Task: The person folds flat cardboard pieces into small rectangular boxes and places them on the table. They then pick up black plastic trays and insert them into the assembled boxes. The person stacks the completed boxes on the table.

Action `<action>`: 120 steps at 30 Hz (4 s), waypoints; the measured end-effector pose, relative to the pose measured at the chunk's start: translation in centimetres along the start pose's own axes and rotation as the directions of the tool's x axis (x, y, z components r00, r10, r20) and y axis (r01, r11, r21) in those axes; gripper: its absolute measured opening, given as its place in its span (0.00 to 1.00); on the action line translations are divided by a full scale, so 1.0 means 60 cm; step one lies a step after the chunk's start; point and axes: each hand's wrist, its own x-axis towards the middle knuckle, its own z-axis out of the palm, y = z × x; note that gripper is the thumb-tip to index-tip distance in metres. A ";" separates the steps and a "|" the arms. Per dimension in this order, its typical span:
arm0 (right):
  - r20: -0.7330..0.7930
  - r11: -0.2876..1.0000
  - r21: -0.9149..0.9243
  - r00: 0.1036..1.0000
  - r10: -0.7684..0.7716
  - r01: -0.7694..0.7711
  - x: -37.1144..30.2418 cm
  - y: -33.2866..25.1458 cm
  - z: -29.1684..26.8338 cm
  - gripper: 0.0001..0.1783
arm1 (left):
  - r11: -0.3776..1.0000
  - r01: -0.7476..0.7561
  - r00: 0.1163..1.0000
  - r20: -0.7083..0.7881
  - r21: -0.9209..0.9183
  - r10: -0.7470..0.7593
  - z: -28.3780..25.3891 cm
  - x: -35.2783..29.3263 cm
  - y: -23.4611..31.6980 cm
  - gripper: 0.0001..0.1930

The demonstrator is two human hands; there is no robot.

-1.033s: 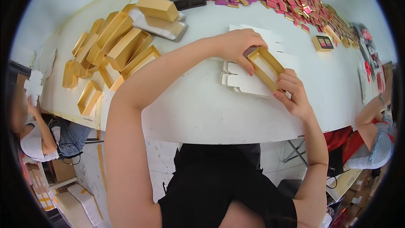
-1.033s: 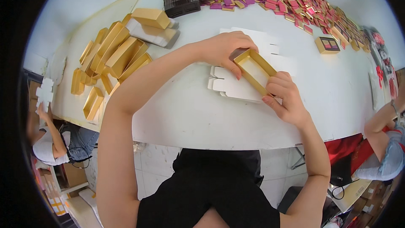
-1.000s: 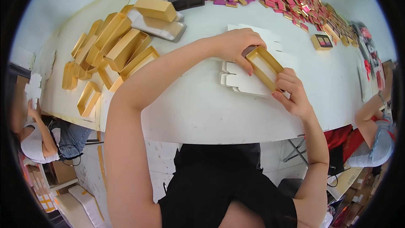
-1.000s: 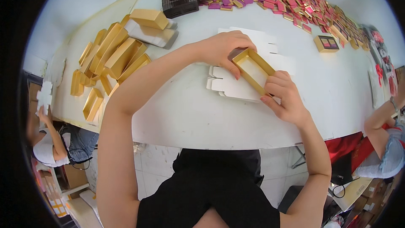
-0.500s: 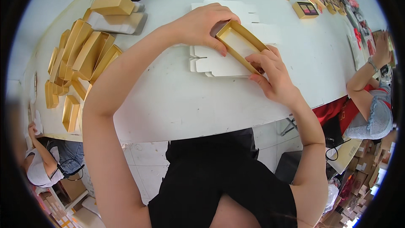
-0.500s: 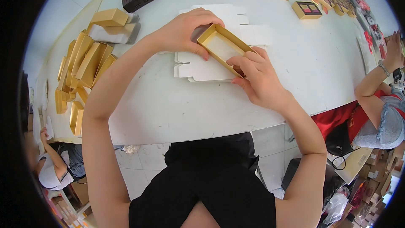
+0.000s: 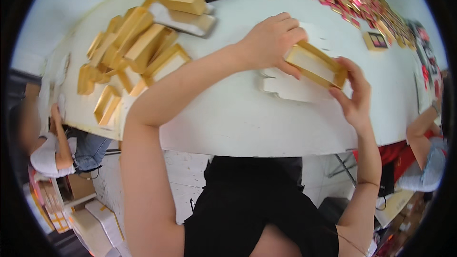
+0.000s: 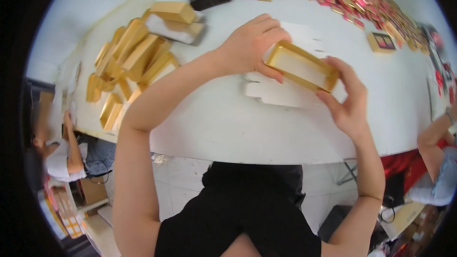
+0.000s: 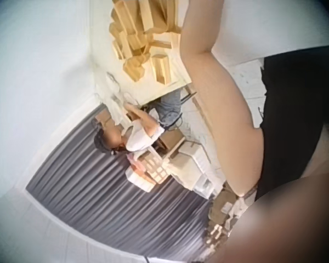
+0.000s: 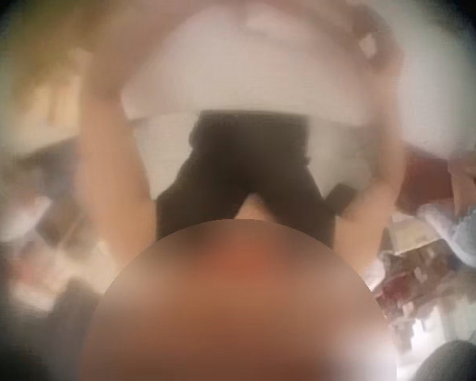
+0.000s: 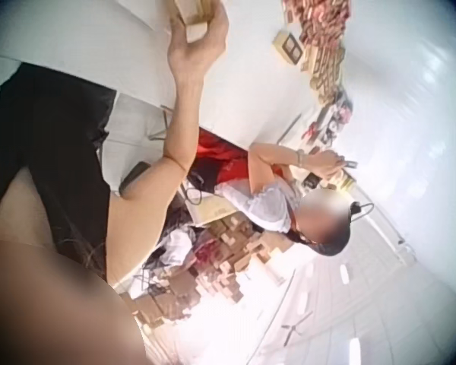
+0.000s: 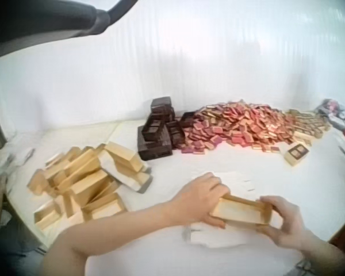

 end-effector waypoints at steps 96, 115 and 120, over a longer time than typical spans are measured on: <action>0.320 0.517 -0.526 0.720 -0.615 0.676 -0.039 -0.061 0.044 0.22 | 0.764 0.583 0.697 0.654 -0.276 -0.295 -0.002 0.083 0.049 0.17; 0.133 0.741 -0.455 0.861 -0.491 0.493 -0.016 -0.023 0.098 0.10 | 0.965 -0.134 0.942 0.330 0.227 0.053 0.073 0.067 0.035 0.07; 0.091 0.770 -0.470 0.892 -0.443 0.430 -0.032 -0.033 0.098 0.12 | 0.953 -0.181 0.892 0.448 0.242 0.056 0.062 0.082 0.068 0.09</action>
